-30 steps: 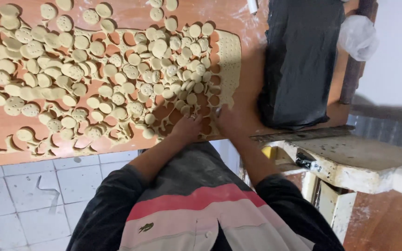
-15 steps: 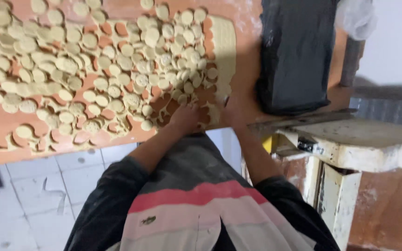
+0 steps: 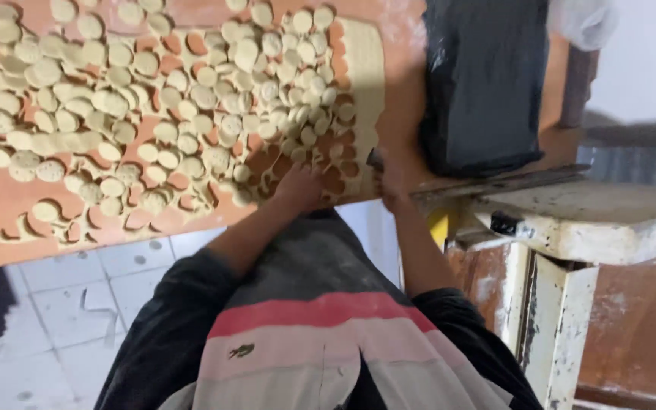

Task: Cutting circular dough pieces using a metal mold and separating the resulting cookies on a flour-covered workbench.

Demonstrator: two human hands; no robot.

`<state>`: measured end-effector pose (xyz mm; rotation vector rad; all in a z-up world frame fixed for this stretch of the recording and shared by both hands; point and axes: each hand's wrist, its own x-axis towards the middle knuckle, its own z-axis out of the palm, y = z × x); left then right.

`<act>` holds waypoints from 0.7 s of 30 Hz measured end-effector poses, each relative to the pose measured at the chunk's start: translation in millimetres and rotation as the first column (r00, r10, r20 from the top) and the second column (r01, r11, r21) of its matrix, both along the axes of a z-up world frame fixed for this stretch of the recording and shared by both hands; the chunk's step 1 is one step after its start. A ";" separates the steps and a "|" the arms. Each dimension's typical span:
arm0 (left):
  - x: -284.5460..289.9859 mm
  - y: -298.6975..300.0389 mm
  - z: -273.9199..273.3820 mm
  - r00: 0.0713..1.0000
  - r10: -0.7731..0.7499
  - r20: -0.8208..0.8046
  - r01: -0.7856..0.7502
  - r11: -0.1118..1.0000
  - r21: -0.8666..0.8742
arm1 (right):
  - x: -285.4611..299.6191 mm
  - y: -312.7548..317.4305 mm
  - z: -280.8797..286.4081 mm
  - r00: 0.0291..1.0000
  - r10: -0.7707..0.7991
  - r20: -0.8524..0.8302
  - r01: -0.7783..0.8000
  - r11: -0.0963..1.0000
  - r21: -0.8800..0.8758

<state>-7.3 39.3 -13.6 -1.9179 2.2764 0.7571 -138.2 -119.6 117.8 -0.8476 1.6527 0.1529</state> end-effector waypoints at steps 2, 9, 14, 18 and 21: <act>11.2 -10.8 26.9 1.000 -0.010 0.009 0.011 0.999 -0.037 | -25.1 1.7 -8.7 0.955 0.234 0.181 -0.142 0.900 -0.412; -15.1 -36.1 14.0 0.991 0.108 -0.074 -0.100 0.990 0.100 | -38.6 -56.7 -77.2 0.848 0.481 -0.223 -0.499 0.583 -0.641; -55.3 -62.6 -57.0 0.936 0.137 -0.325 -0.224 0.942 -0.249 | 35.8 -144.8 -77.0 0.830 0.516 -0.213 -0.536 0.631 -0.560; -45.2 -82.0 -22.8 0.987 0.034 -0.155 -0.043 0.997 -0.059 | 113.9 -218.4 -106.1 0.745 0.565 -0.355 -0.645 0.475 -0.598; -30.4 -84.9 6.7 0.979 0.078 -0.187 -0.101 0.988 -0.114 | 155.2 -243.1 -111.8 0.532 0.198 -0.823 -0.586 -0.616 -0.527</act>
